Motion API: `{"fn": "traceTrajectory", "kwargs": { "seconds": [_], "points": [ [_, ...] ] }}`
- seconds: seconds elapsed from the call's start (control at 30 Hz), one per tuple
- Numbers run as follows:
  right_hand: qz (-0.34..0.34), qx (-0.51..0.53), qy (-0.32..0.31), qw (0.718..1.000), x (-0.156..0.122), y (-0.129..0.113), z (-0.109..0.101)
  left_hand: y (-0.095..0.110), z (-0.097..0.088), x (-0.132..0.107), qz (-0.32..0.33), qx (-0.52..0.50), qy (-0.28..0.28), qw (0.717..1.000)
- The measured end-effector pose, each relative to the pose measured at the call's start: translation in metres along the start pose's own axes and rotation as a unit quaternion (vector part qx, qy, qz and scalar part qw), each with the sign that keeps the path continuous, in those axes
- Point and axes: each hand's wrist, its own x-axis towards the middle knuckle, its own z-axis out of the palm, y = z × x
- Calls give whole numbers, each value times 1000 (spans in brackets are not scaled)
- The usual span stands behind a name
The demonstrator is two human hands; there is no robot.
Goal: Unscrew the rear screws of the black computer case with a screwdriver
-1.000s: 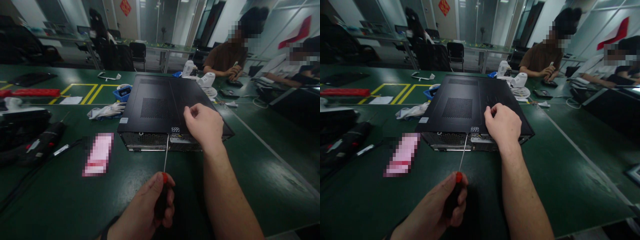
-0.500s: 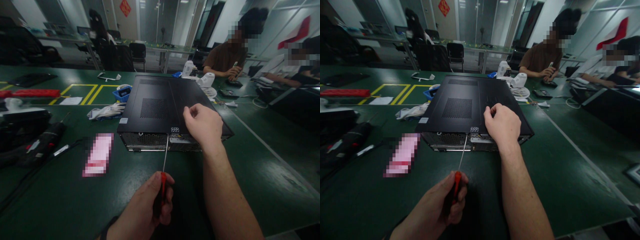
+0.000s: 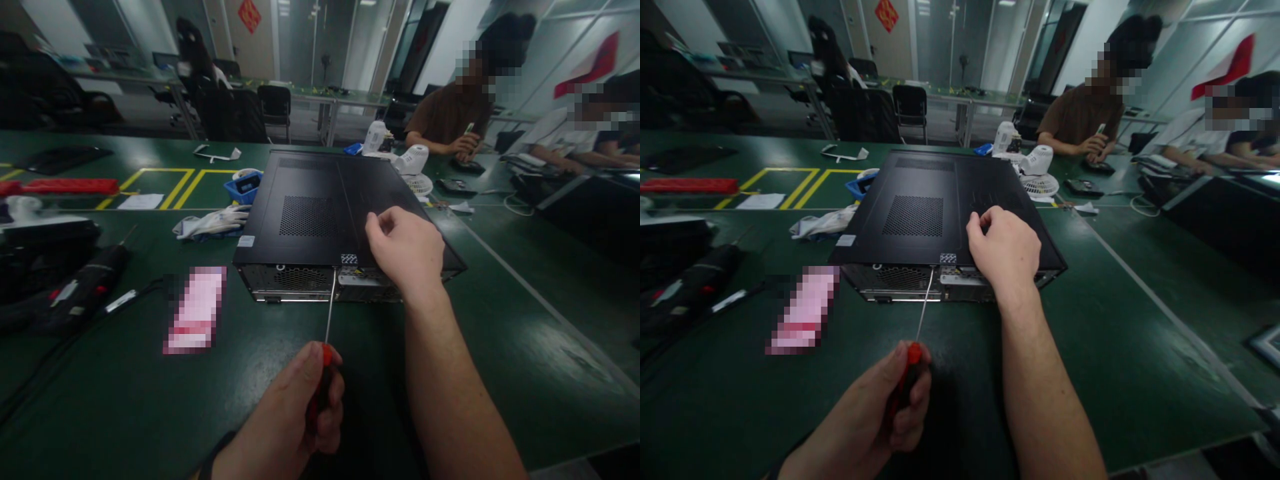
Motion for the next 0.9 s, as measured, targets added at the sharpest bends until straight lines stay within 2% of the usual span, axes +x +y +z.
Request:
{"fn": "traceTrajectory", "kwargs": {
  "seconds": [0.63, 0.8, 0.9],
  "points": [
    [2, -2, -5, 1000, -1, -1, -1, 4, 5, -3, 2, 2, 20, 1000],
    [3, 1, -5, 1000, 0, -1, -1, 1, 3, -1, 2, 24, 4, 1000],
    [-1, 0, -4, 1000, 0, -1, -1, 1, 3, -1, 3, -3, 6, 1000]
  ]
}}
